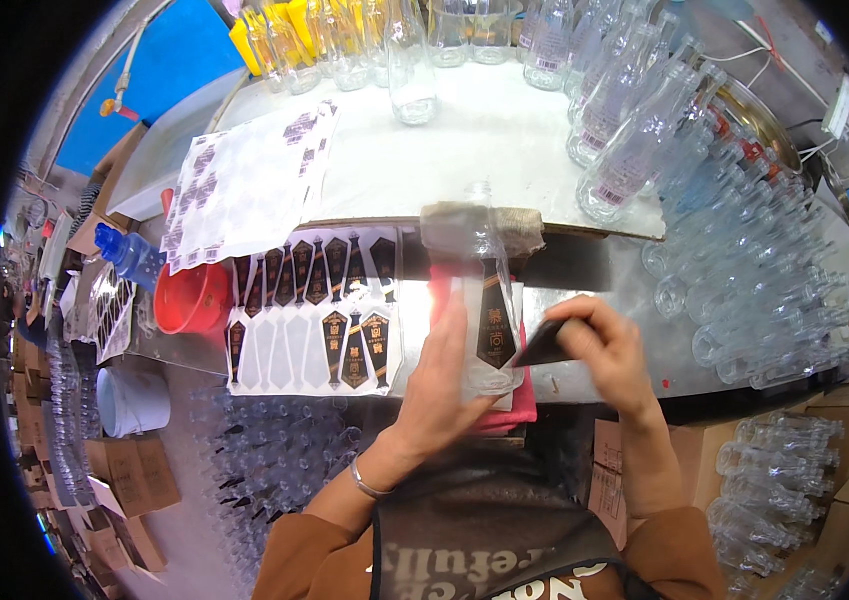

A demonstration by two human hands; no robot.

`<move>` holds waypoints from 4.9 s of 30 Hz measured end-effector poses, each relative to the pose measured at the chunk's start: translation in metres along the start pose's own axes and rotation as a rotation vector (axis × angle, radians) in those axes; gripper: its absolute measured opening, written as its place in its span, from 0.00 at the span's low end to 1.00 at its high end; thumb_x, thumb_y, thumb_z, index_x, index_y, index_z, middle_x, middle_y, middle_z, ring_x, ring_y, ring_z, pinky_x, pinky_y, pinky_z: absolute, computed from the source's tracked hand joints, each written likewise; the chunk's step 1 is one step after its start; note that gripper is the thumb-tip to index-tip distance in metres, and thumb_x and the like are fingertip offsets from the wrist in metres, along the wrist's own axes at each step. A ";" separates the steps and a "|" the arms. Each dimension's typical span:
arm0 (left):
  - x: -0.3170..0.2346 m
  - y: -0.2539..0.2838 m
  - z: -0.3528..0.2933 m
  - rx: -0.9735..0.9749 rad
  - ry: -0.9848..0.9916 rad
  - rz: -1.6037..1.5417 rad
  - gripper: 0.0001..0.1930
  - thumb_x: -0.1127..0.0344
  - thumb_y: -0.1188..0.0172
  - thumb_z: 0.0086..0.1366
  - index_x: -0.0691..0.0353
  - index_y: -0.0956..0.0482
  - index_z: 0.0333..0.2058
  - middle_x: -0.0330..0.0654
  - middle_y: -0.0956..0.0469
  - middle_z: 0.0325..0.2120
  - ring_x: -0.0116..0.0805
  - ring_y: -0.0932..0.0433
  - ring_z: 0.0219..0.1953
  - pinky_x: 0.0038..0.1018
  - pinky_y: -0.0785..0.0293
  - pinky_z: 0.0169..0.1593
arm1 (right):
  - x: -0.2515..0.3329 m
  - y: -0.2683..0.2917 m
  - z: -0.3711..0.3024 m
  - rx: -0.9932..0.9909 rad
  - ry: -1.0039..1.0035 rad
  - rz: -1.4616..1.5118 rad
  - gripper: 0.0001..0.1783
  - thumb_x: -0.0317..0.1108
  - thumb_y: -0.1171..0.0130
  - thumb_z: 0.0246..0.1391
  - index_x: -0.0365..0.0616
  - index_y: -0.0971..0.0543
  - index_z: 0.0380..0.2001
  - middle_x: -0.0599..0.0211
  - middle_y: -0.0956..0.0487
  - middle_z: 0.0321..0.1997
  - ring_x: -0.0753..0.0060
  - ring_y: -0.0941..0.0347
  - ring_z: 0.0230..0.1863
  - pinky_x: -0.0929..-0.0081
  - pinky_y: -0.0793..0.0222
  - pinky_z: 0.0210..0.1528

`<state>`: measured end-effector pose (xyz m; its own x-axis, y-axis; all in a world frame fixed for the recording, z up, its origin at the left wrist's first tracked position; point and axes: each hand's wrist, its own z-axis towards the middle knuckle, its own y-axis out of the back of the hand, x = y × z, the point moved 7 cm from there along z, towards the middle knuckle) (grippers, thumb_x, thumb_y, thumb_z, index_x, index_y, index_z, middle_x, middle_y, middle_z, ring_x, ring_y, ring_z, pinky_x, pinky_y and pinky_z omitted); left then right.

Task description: The person repeatedly picks up clear plastic bottles, places them on a padded stand, applies a rectangular label to the bottle body, smooths the label with a squeegee, and sets the labeled bottle aside. The process is repeated for multiple bottles in a continuous sequence.

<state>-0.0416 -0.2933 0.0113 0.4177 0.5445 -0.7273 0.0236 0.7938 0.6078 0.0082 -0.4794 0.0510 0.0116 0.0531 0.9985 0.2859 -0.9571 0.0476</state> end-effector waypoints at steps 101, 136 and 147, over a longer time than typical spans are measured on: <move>-0.034 0.029 0.014 0.005 -0.278 0.254 0.14 0.65 0.30 0.57 0.56 0.15 0.43 0.54 0.31 0.65 0.54 0.35 0.69 0.49 0.41 0.69 | -0.026 -0.052 -0.035 -0.096 0.287 -0.886 0.44 0.40 0.26 0.44 0.36 0.31 0.64 0.57 0.22 0.37 0.52 0.21 0.30 0.60 0.26 0.31; 0.015 0.025 0.032 -0.048 0.068 -0.101 0.28 0.69 0.34 0.64 0.56 0.25 0.63 0.54 0.38 0.69 0.52 0.34 0.68 0.41 0.33 0.67 | -0.063 -0.034 0.021 0.042 -0.077 0.039 0.26 0.35 0.36 0.64 0.31 0.27 0.59 0.64 0.22 0.52 0.88 0.26 0.32 0.86 0.30 0.35; 0.013 0.023 0.032 -0.050 0.062 -0.093 0.28 0.70 0.34 0.63 0.57 0.25 0.63 0.56 0.37 0.68 0.54 0.36 0.69 0.41 0.34 0.67 | -0.064 -0.033 0.021 0.055 -0.081 0.089 0.26 0.34 0.35 0.63 0.31 0.27 0.59 0.63 0.22 0.52 0.88 0.26 0.31 0.86 0.29 0.35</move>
<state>-0.0067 -0.2763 0.0261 0.3587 0.4823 -0.7992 0.0138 0.8534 0.5211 0.0182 -0.4449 -0.0151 0.1162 -0.0058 0.9932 0.3322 -0.9422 -0.0444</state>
